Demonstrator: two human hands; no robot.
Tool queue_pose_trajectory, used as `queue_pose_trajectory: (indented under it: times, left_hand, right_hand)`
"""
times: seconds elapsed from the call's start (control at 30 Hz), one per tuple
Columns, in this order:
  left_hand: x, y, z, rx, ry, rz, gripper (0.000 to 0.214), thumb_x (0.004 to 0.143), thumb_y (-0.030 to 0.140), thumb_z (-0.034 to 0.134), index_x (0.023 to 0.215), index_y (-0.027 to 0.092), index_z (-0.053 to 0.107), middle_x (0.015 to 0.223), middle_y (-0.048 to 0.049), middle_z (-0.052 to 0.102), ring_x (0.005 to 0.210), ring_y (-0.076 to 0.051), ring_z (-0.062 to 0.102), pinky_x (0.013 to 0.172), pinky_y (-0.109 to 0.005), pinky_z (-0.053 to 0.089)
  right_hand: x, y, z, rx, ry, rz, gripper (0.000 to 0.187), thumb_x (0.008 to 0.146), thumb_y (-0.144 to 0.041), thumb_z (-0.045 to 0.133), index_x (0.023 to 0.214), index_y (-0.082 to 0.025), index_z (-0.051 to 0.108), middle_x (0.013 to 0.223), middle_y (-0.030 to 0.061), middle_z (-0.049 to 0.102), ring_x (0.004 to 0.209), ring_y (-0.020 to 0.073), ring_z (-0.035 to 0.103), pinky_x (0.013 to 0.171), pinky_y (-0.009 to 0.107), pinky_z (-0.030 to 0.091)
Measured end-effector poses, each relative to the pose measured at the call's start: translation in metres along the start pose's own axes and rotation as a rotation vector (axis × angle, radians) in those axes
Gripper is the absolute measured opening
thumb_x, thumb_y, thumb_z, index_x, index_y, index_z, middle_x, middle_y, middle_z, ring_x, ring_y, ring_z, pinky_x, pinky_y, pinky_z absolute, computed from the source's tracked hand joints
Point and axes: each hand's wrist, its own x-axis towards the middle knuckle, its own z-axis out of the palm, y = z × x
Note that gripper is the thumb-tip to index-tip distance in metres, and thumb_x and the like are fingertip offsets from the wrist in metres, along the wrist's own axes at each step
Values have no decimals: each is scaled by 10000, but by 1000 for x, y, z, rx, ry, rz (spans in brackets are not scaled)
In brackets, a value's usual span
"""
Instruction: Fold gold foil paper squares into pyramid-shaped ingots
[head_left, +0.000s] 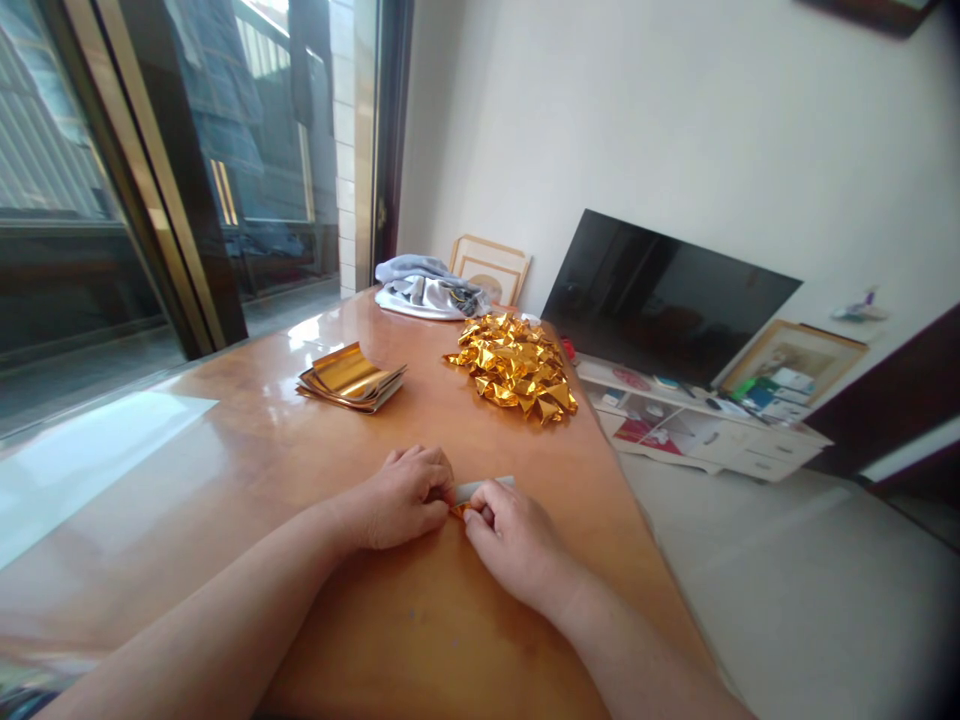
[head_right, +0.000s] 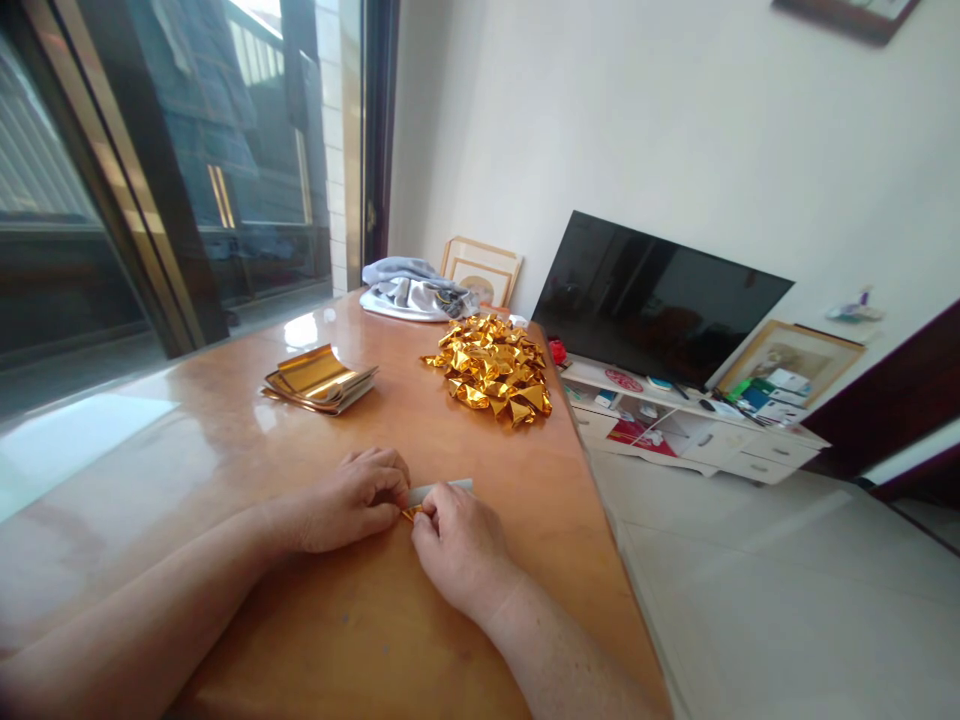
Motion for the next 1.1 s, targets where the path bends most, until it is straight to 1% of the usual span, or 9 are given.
queue_pose_trajectory:
  times: [0.07, 0.13, 0.2, 0.37, 0.47, 0.6, 0.7, 0.9, 1.1]
  left_hand:
    - [0, 0, 1, 15, 5, -13, 61, 850, 229, 604, 855, 223, 664, 1028, -12, 624, 1021, -200, 555, 949, -347, 377]
    - [1, 1, 3, 35, 14, -20, 92, 886, 279, 594, 857, 225, 663, 1033, -19, 623, 1013, -205, 554, 937, -353, 383]
    - [2, 2, 4, 57, 14, -24, 116, 902, 297, 585, 854, 224, 660, 1033, -26, 624, 1008, -210, 553, 926, -357, 388]
    - [3, 5, 5, 103, 22, -37, 126, 901, 293, 574, 829, 220, 647, 1007, -36, 620, 981, -213, 548, 908, -355, 401]
    - [4, 6, 8, 123, 34, -58, 124, 888, 282, 571, 810, 218, 643, 986, -41, 619, 960, -215, 549, 893, -355, 408]
    - [5, 5, 12, 140, 50, -83, 101, 858, 258, 580, 788, 217, 641, 966, -44, 615, 938, -216, 549, 883, -358, 413]
    - [6, 5, 12, 132, 49, -88, 97, 851, 248, 580, 779, 218, 637, 967, -41, 614, 934, -214, 546, 880, -355, 415]
    - [6, 6, 10, 132, 47, -82, 114, 873, 249, 562, 787, 219, 630, 972, -43, 614, 938, -217, 542, 884, -360, 418]
    - [6, 8, 11, 146, 49, -81, 131, 889, 275, 564, 788, 219, 628, 973, -47, 607, 932, -218, 539, 883, -362, 424]
  right_hand:
    - [0, -1, 0, 18, -4, 42, 42, 904, -217, 570, 876, -213, 540, 812, -5, 656, 742, 150, 597, 626, 246, 338]
    - [0, -1, -1, 35, -6, 73, 60, 895, -213, 579, 903, -218, 520, 804, -12, 658, 733, 151, 602, 623, 245, 336]
    - [0, 0, -1, 45, -10, 64, 69, 898, -207, 580, 912, -219, 514, 815, -11, 662, 747, 154, 608, 628, 245, 339]
    - [-2, 6, -7, 65, -51, -54, 56, 915, -171, 564, 893, -218, 544, 831, -13, 655, 763, 146, 600, 653, 242, 367]
    - [-4, 8, -11, 50, -67, -140, 88, 923, -152, 556, 899, -215, 614, 906, 12, 667, 840, 155, 607, 727, 248, 417]
    - [-13, 5, -19, -27, -115, -185, 205, 965, -185, 518, 1028, -230, 708, 1010, 56, 687, 931, 181, 632, 813, 272, 466]
    - [-21, 0, -26, -105, -168, -204, 266, 985, -203, 479, 1124, -231, 704, 1025, 66, 717, 949, 198, 662, 834, 286, 483]
    - [-27, -10, -39, -274, -284, -214, 357, 1014, -236, 394, 1285, -224, 626, 1009, 83, 764, 872, 232, 720, 742, 306, 496]
    - [-29, -14, -44, -321, -314, -190, 392, 1016, -276, 393, 1355, -230, 586, 1031, 104, 768, 842, 233, 731, 704, 296, 482]
